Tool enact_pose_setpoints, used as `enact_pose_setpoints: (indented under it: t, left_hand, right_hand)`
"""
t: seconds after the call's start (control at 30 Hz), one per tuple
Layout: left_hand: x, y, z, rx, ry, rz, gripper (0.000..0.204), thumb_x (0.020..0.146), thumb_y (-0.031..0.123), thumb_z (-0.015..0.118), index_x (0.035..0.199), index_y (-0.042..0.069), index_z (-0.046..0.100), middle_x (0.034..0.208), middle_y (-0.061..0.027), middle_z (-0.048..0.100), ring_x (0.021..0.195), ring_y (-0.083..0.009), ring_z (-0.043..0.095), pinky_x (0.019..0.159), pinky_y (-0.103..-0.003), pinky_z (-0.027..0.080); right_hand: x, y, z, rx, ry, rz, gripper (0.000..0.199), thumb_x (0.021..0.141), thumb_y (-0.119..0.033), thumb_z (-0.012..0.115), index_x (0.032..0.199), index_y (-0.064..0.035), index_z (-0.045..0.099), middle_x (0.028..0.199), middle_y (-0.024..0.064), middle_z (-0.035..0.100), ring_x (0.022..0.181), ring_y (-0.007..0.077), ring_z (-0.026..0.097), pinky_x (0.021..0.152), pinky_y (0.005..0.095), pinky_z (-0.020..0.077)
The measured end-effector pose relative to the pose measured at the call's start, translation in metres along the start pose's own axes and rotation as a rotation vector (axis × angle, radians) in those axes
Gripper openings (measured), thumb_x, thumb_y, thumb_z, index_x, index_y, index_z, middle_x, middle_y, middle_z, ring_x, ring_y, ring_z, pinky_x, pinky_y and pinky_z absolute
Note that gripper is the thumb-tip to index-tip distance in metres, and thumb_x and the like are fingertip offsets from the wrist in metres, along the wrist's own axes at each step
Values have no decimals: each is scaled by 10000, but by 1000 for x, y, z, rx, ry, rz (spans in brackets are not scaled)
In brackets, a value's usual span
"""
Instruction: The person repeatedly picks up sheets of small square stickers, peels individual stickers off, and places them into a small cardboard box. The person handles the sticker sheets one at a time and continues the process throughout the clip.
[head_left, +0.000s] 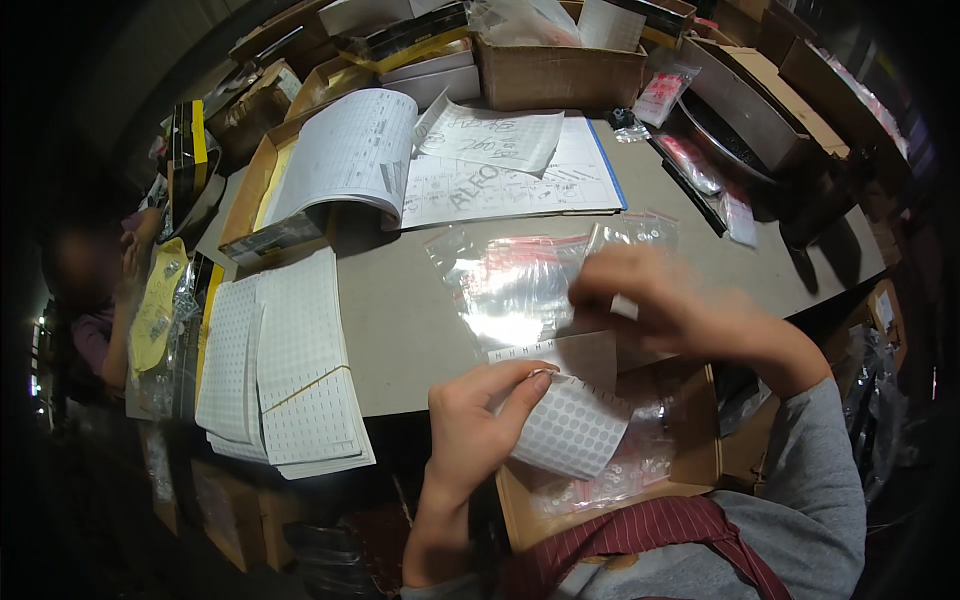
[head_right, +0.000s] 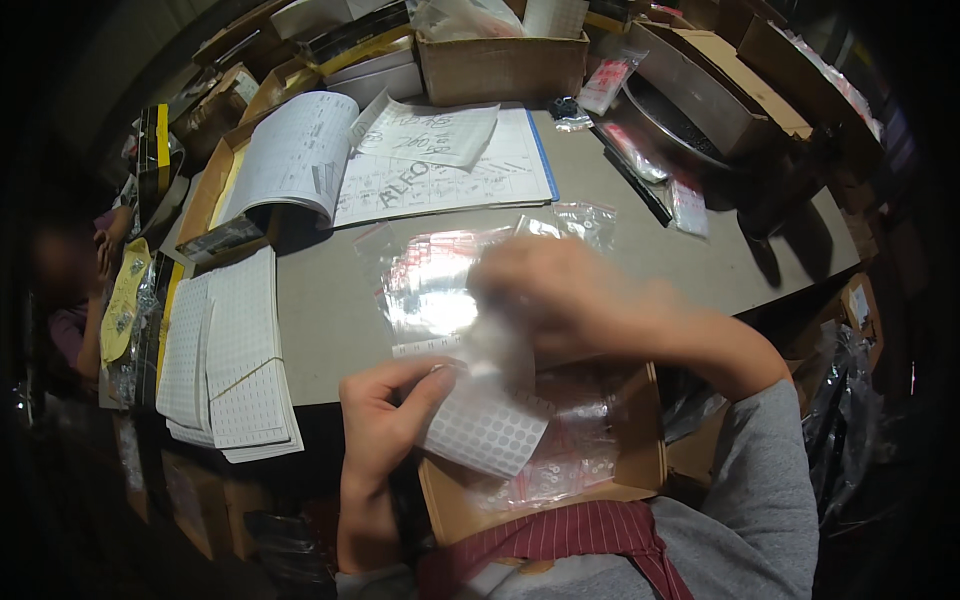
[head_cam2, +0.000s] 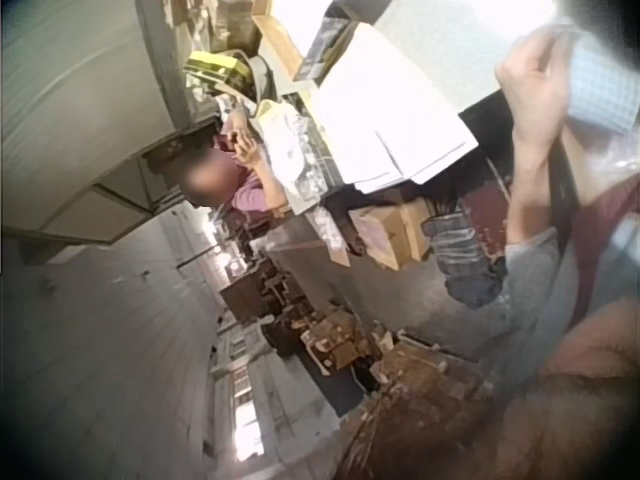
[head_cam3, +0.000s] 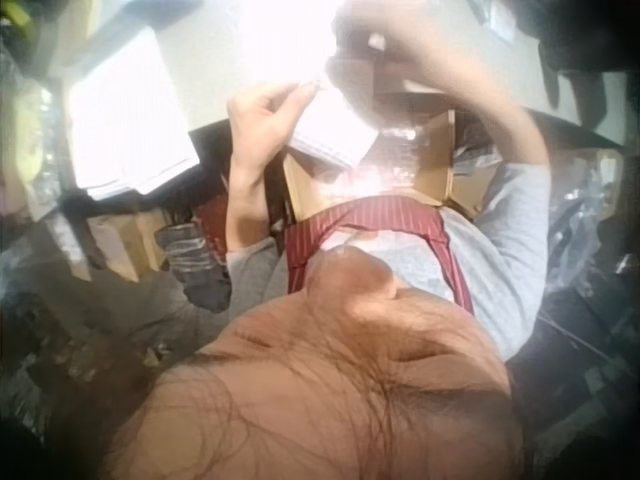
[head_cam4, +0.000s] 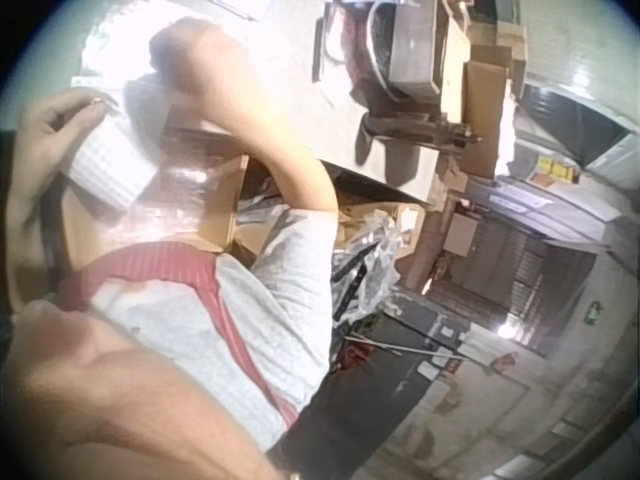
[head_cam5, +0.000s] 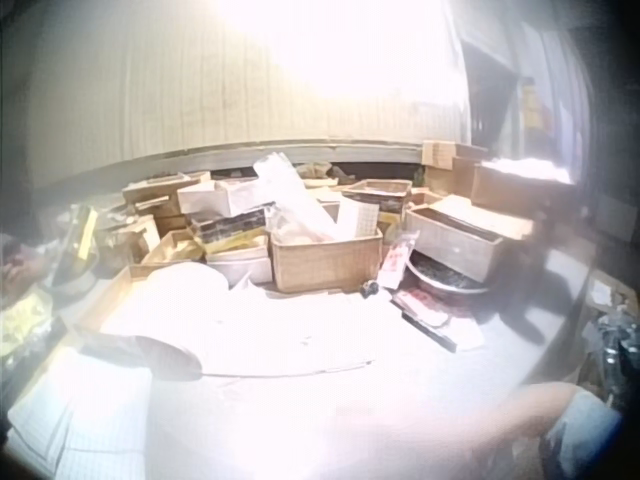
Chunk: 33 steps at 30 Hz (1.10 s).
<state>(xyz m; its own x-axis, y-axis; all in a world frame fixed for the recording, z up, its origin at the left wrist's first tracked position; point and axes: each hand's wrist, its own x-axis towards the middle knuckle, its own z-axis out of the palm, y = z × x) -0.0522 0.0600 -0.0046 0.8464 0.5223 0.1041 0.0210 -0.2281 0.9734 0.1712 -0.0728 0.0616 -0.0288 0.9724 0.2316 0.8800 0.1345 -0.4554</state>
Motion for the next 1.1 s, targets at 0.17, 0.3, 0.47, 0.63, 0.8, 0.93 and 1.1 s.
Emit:
enact_pose_setpoints:
  t: [0.17, 0.3, 0.47, 0.63, 0.8, 0.93, 1.1]
  left_hand:
    - [3, 2, 1, -9, -20, 31, 138, 891, 83, 764, 1011, 24, 800, 888, -150, 778, 781, -208, 749, 720, -298, 559]
    - [3, 1, 2, -6, -11, 35, 135, 892, 83, 761, 1007, 24, 800, 893, -150, 779, 789, -211, 753, 724, -299, 561]
    - [4, 4, 0, 11, -24, 53, 156, 904, 56, 751, 1021, -40, 787, 902, -93, 789, 817, -122, 714, 734, -255, 552]
    - [4, 4, 0, -3, -26, 8, 140, 899, 104, 757, 1003, 18, 798, 899, -145, 781, 798, -209, 755, 728, -299, 562]
    - [3, 1, -1, -13, -30, -10, 145, 902, 107, 755, 1007, 17, 796, 901, -146, 781, 799, -202, 752, 735, -301, 563]
    - [3, 6, -2, -12, -42, 1, 150, 901, 107, 756, 1017, 19, 796, 905, -146, 781, 801, -201, 751, 744, -302, 564]
    - [5, 4, -3, -10, -79, -2, 158, 897, 107, 762, 1025, 22, 796, 915, -142, 781, 812, -206, 752, 750, -299, 566]
  right_hand:
    - [19, 40, -22, -31, -127, 280, 158, 831, -131, 730, 858, -9, 633, 842, 182, 658, 819, 368, 663, 726, 448, 514]
    - [25, 45, -4, -171, -131, 299, 181, 868, -144, 708, 934, 16, 657, 923, 198, 681, 884, 397, 669, 803, 448, 533]
    - [14, 58, -10, -384, -38, 411, 231, 856, -160, 749, 913, 19, 613, 898, 226, 676, 896, 431, 661, 788, 487, 521]
    - [22, 57, -19, -205, -28, 284, 240, 855, -155, 752, 927, 17, 601, 899, 213, 682, 893, 416, 665, 753, 487, 522]
    - [27, 47, 8, -133, 31, 132, 167, 883, -130, 669, 933, -1, 575, 869, 195, 655, 845, 387, 654, 734, 488, 518]
    - [23, 55, 27, -563, 173, 32, 136, 843, -93, 642, 911, -3, 567, 885, 168, 662, 869, 357, 650, 786, 470, 528]
    - [15, 35, -1, -521, 104, 168, 207, 768, -32, 672, 949, -5, 574, 911, 151, 664, 940, 344, 648, 847, 447, 528]
